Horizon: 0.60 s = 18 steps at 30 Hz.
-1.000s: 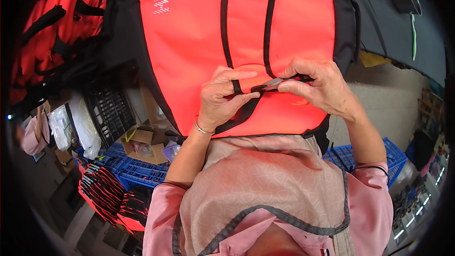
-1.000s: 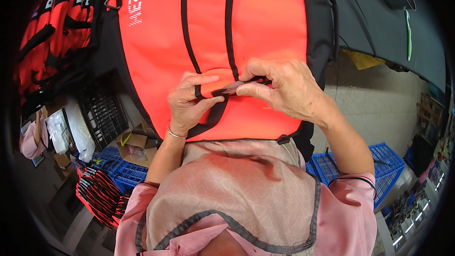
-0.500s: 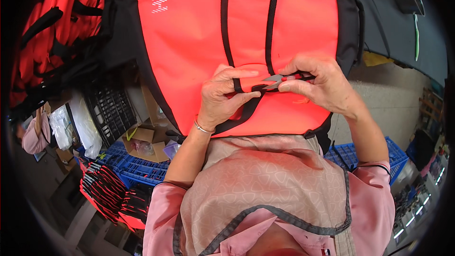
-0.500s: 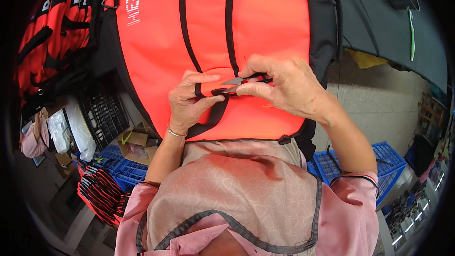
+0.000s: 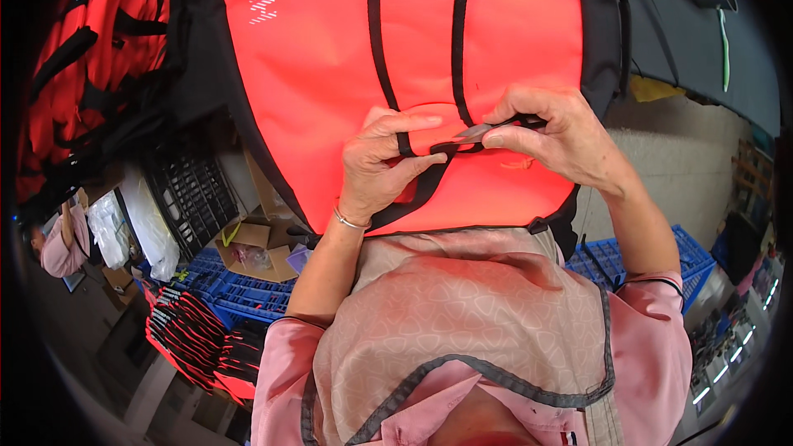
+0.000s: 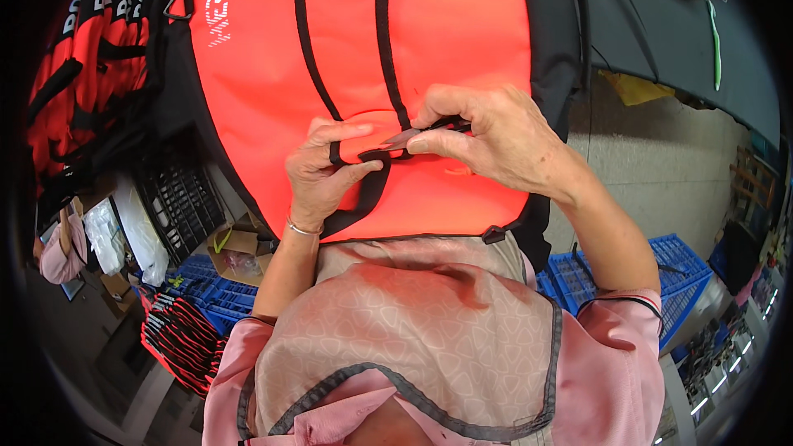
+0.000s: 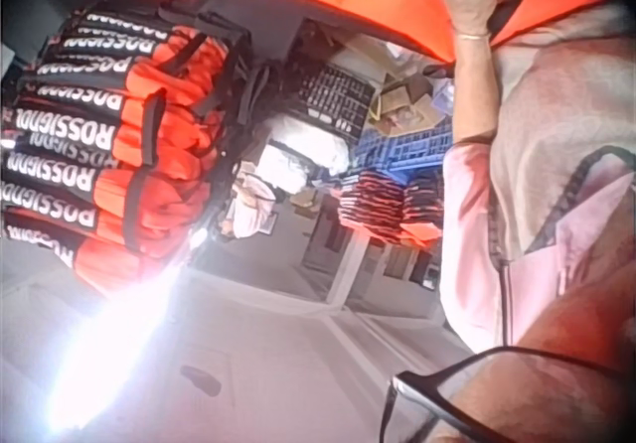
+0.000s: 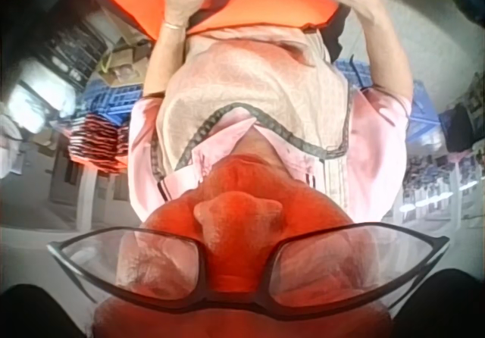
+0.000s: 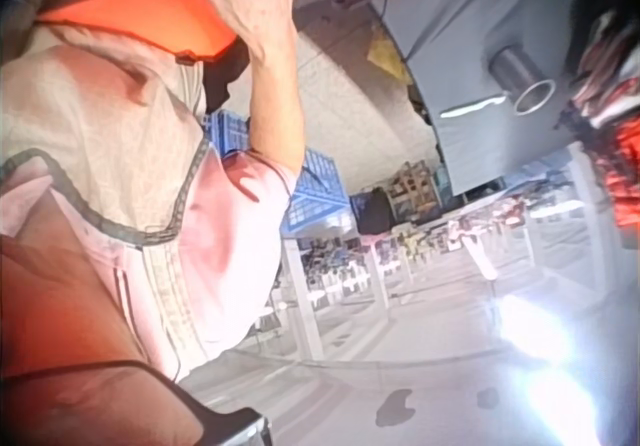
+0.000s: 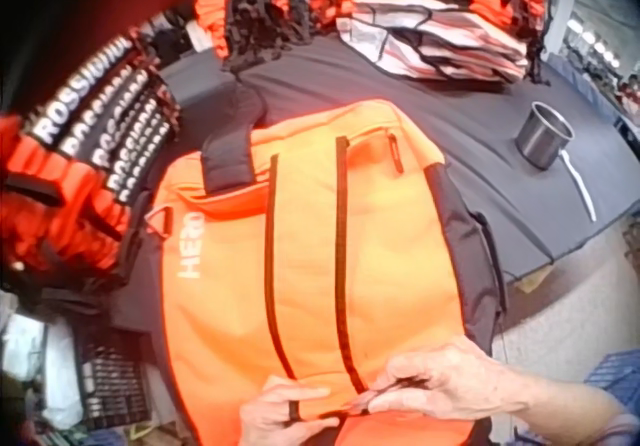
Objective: The person uses small scissors to trim excess fabric from the black straps of a red delivery bag. They repeatedly cut small sections of the strap ends and adjust the bag's position on the table. The task involves precise cutting of the strap material to finish the bag's assembly.
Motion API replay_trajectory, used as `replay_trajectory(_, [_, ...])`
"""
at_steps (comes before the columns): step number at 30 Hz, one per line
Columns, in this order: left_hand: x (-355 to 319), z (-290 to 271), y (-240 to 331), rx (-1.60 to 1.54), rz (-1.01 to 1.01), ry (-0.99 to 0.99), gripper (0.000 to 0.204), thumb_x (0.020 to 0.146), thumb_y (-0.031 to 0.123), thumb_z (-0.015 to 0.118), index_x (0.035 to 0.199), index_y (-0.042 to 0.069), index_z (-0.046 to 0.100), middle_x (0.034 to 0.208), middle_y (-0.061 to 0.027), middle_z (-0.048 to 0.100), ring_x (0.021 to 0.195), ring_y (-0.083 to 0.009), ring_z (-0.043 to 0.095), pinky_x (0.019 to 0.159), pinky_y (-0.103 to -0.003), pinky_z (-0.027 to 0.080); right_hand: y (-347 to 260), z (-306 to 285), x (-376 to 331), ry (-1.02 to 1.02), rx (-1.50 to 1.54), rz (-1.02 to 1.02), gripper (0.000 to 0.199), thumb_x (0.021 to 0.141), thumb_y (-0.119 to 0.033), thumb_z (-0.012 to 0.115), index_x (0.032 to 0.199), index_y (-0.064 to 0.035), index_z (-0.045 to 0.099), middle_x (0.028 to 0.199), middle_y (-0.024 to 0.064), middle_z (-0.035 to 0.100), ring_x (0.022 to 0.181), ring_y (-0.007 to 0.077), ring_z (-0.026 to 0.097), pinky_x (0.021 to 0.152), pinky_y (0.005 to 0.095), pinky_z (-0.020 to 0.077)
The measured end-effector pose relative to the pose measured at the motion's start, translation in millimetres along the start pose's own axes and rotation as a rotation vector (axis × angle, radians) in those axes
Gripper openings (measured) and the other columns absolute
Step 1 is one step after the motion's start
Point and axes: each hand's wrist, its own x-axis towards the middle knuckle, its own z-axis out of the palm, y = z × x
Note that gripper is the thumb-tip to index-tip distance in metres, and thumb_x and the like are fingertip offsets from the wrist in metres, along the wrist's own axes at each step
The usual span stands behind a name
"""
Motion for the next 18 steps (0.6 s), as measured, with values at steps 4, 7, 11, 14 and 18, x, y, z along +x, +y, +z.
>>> replay_trajectory(4, [-0.3,0.4,-2.0,0.005,0.020,0.002,0.030,0.059,0.004,0.089,0.058,0.003,0.059,0.107,-0.0047,0.073,0.083,-0.0179,0.056,0.070,-0.029,0.046,9.0,1.9,4.1,0.022,-0.015,-0.143,0.022,0.085,-0.022,0.074,0.088,-0.0022,0.065,0.073,0.0072,0.067,0.057,0.0167,0.061,0.051,0.0294,0.0457])
replay_trajectory(7, [1.1,0.6,-1.6,0.004,0.031,-0.002,0.032,0.059,0.004,0.089,0.056,0.003,0.057,0.106,-0.0050,0.074,0.083,-0.0182,0.057,0.070,-0.029,0.046,13.4,0.7,8.1,-0.007,-0.027,-0.202,0.020,0.084,-0.021,0.074,0.086,-0.0033,0.065,0.072,0.0074,0.066,0.056,0.0174,0.061,0.051,0.0301,0.0452])
replay_trajectory(11, [-0.6,-0.6,-3.1,0.022,0.025,-0.025,0.028,0.059,0.003,0.088,0.058,0.002,0.061,0.107,-0.0047,0.073,0.084,-0.0185,0.057,0.072,-0.030,0.047,6.7,-7.2,14.3,-0.130,-0.052,-0.114,0.019,0.084,-0.020,0.074,0.084,-0.0041,0.065,0.071,0.0069,0.065,0.059,0.0171,0.063,0.051,0.0306,0.0464])
replay_trajectory(14, [2.1,-0.4,-0.1,0.036,0.028,-0.043,0.023,0.059,0.004,0.088,0.062,0.001,0.066,0.106,-0.0049,0.073,0.087,-0.0193,0.058,0.074,-0.030,0.048,9.8,-8.7,17.9,-0.206,0.049,-0.054,0.015,0.087,-0.013,0.072,0.086,-0.0006,0.064,0.078,0.0067,0.069,0.066,0.0126,0.066,0.054,0.0259,0.0522])
replay_trajectory(18, [0.6,0.9,1.9,0.005,-0.029,-0.018,0.021,0.059,0.004,0.088,0.067,0.001,0.069,0.106,-0.0052,0.073,0.091,-0.0203,0.060,0.077,-0.031,0.049,12.4,-10.9,18.9,-0.203,0.254,0.008,0.013,0.088,-0.009,0.072,0.089,0.0014,0.065,0.081,0.0071,0.070,0.068,0.0106,0.067,0.055,0.0235,0.0556])
